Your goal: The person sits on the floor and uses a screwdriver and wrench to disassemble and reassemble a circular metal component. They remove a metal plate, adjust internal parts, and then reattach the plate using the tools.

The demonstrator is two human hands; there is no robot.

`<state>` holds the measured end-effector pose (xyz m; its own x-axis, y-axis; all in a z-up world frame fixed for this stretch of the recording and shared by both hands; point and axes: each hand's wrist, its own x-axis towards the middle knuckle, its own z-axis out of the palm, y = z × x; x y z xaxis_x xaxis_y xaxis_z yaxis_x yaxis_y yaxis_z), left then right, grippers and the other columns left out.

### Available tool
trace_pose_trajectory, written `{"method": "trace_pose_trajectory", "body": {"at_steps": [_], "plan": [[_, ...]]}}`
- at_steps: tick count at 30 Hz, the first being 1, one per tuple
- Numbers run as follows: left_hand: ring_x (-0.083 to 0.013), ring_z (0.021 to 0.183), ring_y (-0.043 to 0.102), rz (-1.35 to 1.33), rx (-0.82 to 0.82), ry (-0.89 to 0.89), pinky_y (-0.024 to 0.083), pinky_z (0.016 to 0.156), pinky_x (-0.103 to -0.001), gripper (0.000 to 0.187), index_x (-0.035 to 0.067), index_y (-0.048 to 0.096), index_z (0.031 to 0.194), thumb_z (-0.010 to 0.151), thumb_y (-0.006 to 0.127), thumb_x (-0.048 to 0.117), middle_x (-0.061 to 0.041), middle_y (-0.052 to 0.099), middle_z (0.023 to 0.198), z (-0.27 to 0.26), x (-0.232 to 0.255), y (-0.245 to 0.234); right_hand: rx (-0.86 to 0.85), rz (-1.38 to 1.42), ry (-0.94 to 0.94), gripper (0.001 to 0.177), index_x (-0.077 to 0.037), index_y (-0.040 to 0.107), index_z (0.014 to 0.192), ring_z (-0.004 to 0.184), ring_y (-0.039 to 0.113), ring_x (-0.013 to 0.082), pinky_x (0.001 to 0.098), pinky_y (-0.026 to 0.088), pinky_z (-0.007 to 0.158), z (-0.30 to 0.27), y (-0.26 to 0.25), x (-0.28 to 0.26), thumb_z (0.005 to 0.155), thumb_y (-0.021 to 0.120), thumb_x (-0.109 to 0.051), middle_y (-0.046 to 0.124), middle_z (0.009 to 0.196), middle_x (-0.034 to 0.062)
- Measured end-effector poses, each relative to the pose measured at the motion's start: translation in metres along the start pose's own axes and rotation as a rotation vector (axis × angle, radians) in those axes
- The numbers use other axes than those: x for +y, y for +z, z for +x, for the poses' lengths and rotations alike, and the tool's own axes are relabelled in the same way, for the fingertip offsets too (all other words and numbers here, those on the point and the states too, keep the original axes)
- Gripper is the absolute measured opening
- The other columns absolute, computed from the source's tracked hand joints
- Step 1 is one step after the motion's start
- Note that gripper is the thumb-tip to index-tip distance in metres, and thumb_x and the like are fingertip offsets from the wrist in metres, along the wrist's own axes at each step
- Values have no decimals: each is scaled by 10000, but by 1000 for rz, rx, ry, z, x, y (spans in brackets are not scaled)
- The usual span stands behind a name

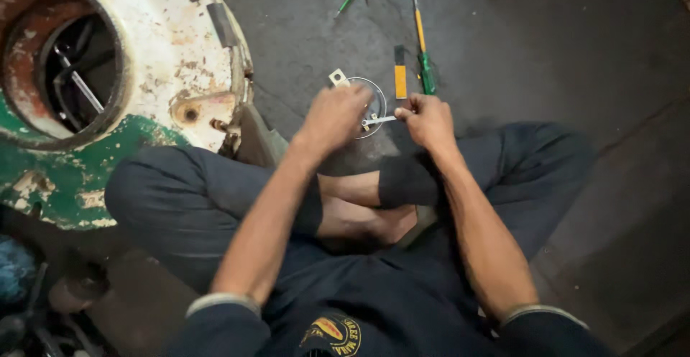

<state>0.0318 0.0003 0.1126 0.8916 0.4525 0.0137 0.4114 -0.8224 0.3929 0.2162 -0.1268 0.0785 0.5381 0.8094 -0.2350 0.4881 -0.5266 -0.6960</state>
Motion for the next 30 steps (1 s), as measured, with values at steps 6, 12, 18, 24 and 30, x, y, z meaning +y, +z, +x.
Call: {"method": "trace_pose_trajectory", "body": {"at_steps": [6,12,18,24,30], "plan": [[-376,924,748,251,-168,-252,584,781,-498,185,75,797,921,914,617,118,-195,757,1011,1,-36,-7,84,-15,22,244,-49,727,868,664,672,307,442,491,641,7,-5,5,850,794,-283,686,726,160],[-392,925,706,-409,-675,14,530,810,-483,278,103,763,1039,850,596,220,-204,737,1002,-35,-8,34,119,46,-30,227,-70,741,907,732,713,312,434,522,670,14,16,-2,837,783,-283,714,789,159],[-416,968,704,-411,-309,-18,544,859,-503,229,12,729,976,804,604,97,-242,740,988,-5,19,152,6,-45,22,223,-84,736,891,785,715,348,462,528,714,7,26,-30,856,779,-299,733,807,162],[-415,1278,534,-476,162,117,400,1088,-491,442,-8,609,1286,857,623,101,-262,615,1324,20,34,219,28,-71,6,204,-105,742,899,827,698,391,503,524,732,-1,9,-37,828,782,-293,730,844,171],[-417,1321,477,-561,396,-57,370,1112,-452,556,-41,494,1387,897,635,181,-279,518,1407,28,65,204,38,-102,-91,226,-77,727,890,846,693,404,506,528,748,-1,5,-29,835,781,-289,724,865,188]]}}
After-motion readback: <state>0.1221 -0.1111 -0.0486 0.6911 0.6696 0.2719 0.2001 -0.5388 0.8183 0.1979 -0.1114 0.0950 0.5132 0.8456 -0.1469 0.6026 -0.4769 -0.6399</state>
